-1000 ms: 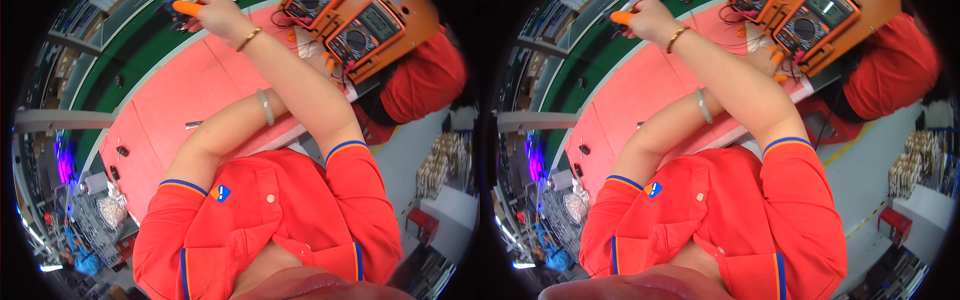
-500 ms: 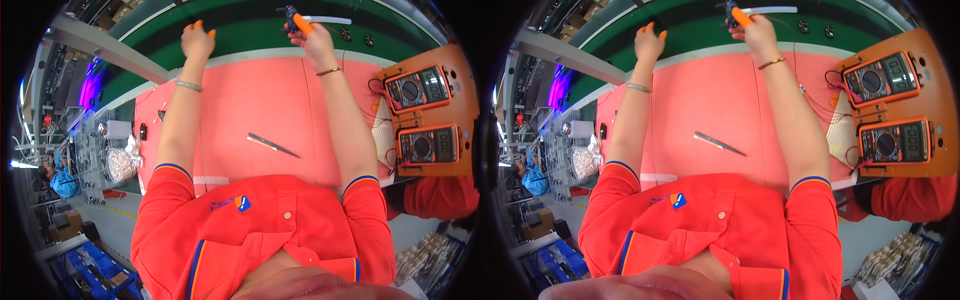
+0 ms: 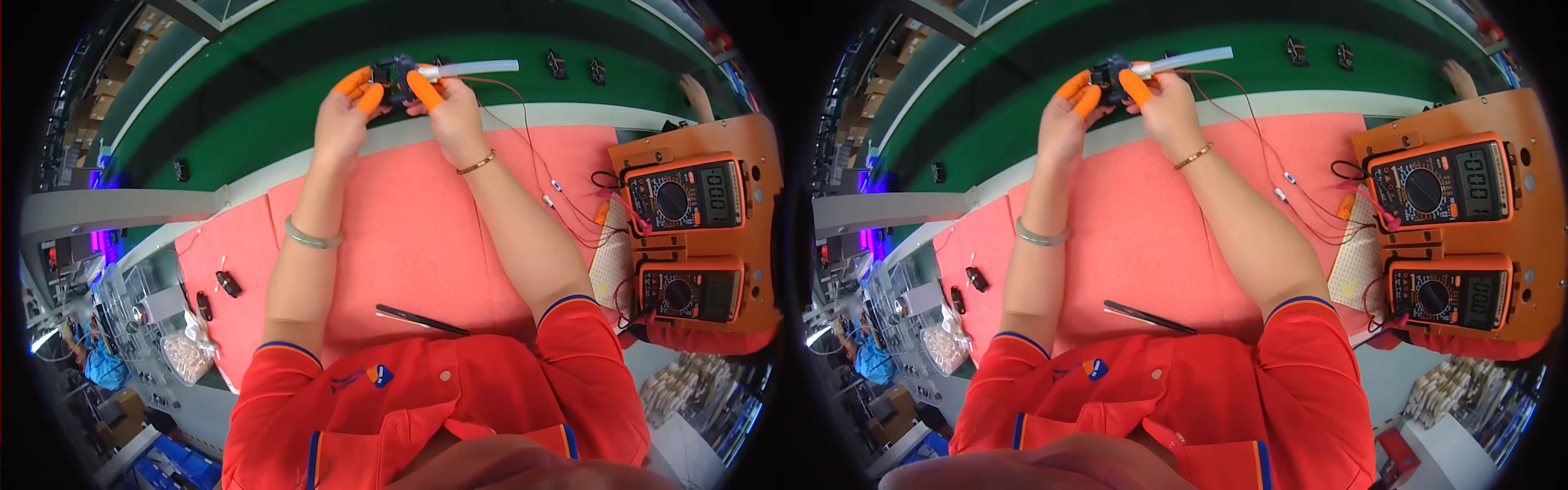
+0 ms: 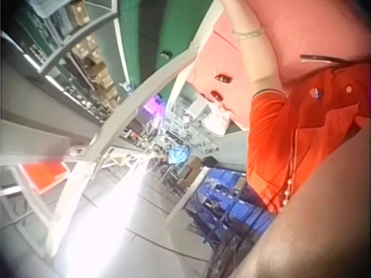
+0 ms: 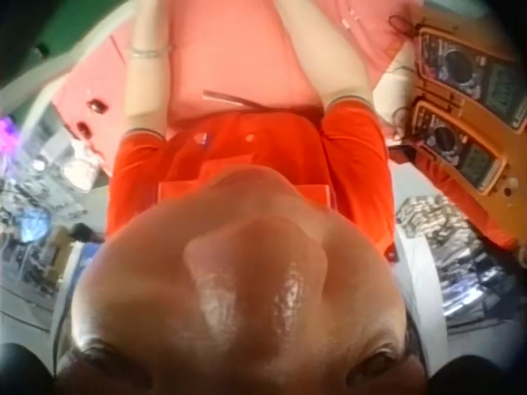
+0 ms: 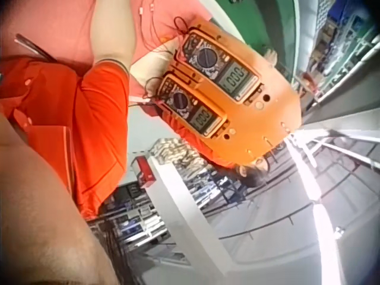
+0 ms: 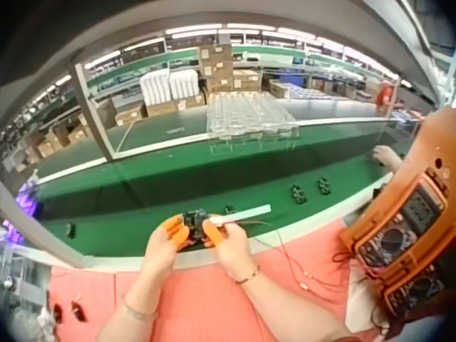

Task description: Measure the voltage or resistance of small electronic components using multiple digital multimeters and test probes.

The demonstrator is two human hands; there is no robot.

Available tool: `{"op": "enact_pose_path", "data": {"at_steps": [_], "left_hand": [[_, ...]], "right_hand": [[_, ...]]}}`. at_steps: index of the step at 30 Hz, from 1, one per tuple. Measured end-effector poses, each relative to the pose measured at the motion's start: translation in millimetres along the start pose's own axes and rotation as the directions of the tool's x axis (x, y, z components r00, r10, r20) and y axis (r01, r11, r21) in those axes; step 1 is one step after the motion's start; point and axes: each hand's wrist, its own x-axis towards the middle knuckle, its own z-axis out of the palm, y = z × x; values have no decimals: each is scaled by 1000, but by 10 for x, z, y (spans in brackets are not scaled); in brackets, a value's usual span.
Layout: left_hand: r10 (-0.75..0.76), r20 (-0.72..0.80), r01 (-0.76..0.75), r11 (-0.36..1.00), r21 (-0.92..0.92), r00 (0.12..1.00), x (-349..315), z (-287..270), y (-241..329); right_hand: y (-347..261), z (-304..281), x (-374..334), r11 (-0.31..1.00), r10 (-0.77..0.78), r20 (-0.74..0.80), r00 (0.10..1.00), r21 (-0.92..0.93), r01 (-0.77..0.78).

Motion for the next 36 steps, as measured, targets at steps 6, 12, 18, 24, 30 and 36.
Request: {"op": "enact_pose_path", "data": {"at_steps": [6,12,18,24,30,36], "left_hand": [[9,87,15,963,-270,996,-44,-149,43],[-46,159,131,802,-583,986,-49,-155,64],[20,177,95,783,-615,984,-70,-224,104],[85,25,-58,839,-540,996,-563,-305,451],[246,-158,-266,956,-126,956,-1462,-756,840],[450,-421,-402,893,204,787,-2486,-1563,989]], "right_hand": [[-2,-32,-27,996,-49,38,998,-72,51],[14,-177,62,992,-92,14,996,89,90],[2,-203,134,1000,-9,-46,999,-27,8],[108,-127,146,995,4,-12,1000,-99,-5],[223,-409,225,973,-74,53,996,-217,84],[168,-310,196,977,-42,72,997,-206,56]]}}
